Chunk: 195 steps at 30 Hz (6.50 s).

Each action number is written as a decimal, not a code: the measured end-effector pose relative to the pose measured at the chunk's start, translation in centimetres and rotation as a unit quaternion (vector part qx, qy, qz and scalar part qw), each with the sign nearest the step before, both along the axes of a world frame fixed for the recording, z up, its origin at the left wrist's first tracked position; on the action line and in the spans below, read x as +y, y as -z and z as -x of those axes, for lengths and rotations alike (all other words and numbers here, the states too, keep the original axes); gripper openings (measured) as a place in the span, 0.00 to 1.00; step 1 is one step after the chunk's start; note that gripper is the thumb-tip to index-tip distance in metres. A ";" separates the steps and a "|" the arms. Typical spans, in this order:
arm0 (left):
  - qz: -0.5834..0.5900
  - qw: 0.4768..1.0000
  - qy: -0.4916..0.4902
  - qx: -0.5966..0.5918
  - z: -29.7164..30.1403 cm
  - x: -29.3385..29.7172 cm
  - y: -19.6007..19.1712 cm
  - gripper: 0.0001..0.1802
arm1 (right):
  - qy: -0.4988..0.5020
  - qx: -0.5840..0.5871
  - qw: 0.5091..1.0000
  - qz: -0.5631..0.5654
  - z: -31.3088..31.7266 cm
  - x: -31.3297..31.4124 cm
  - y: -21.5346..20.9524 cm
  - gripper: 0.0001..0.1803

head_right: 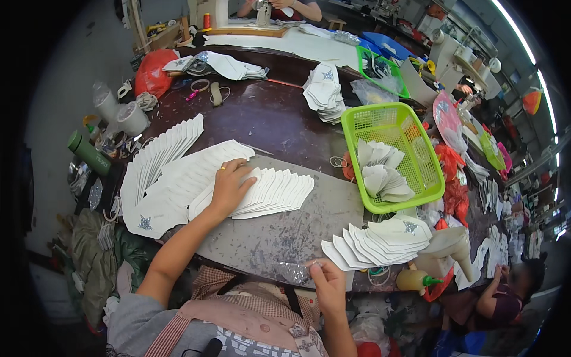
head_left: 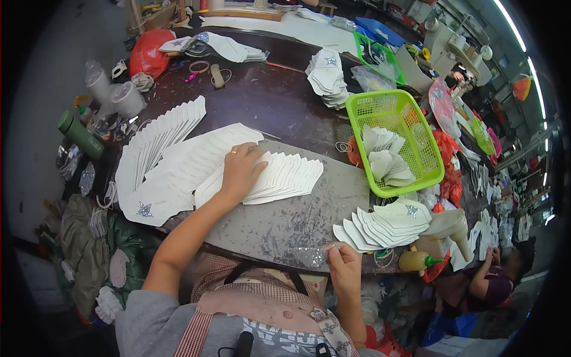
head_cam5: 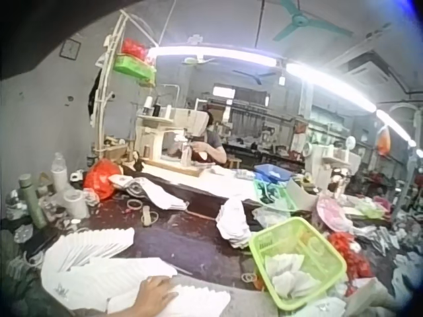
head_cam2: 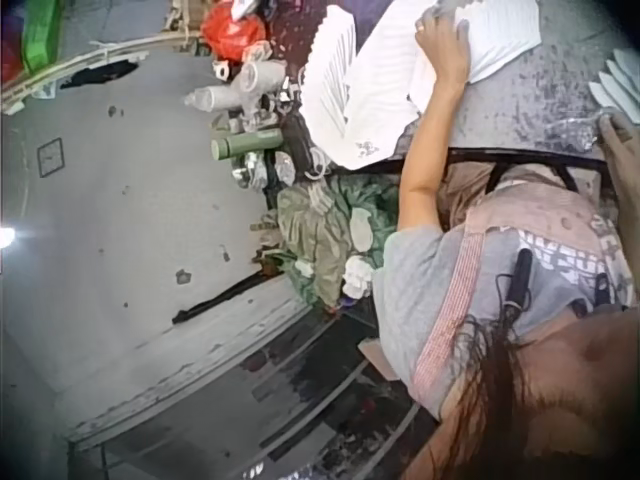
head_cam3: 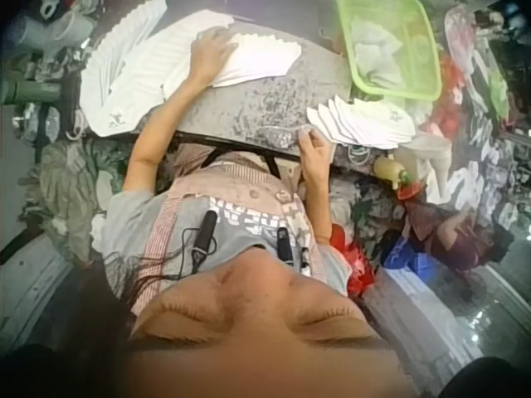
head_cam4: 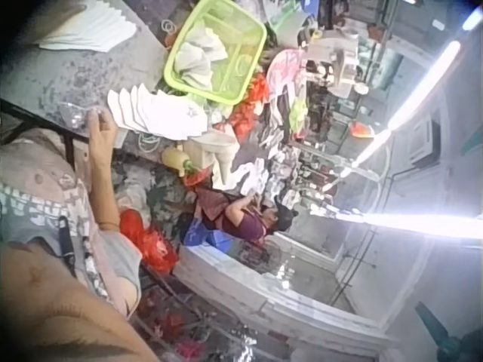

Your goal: The person sits at a workbench in a factory setting and repeatedly picks up white fabric pieces. They apply a silver star-shaped embellishment to each piece by hand, pressing it into place, and then place the finished item into a green basket.

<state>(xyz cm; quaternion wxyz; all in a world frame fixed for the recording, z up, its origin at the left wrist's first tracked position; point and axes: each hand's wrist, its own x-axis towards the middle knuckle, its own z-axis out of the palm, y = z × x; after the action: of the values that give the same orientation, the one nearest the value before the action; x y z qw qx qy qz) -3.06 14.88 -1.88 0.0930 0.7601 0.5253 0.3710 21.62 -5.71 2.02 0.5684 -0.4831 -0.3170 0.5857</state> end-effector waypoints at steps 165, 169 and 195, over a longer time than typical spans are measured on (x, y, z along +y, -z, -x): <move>0.562 0.732 0.266 -0.278 3.7 -19.5 -9.1 0.27 | -0.433 -0.385 0.752 -0.313 4.6 3.2 -6.2 0.06; 0.586 0.732 0.241 -0.252 3.7 -19.5 -9.0 0.19 | -0.452 -0.370 0.752 -0.306 4.8 3.0 -5.9 0.06; 0.523 0.780 0.286 -0.191 3.7 -20.2 -9.0 0.12 | -0.505 -0.317 0.754 -0.275 4.8 2.9 -6.0 0.05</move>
<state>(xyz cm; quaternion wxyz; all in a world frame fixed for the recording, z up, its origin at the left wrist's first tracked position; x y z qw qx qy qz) -6.74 -5.31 7.09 0.6764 0.6236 0.3686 0.1332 16.80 -2.77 7.99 0.1648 -0.2338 -0.8245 0.4883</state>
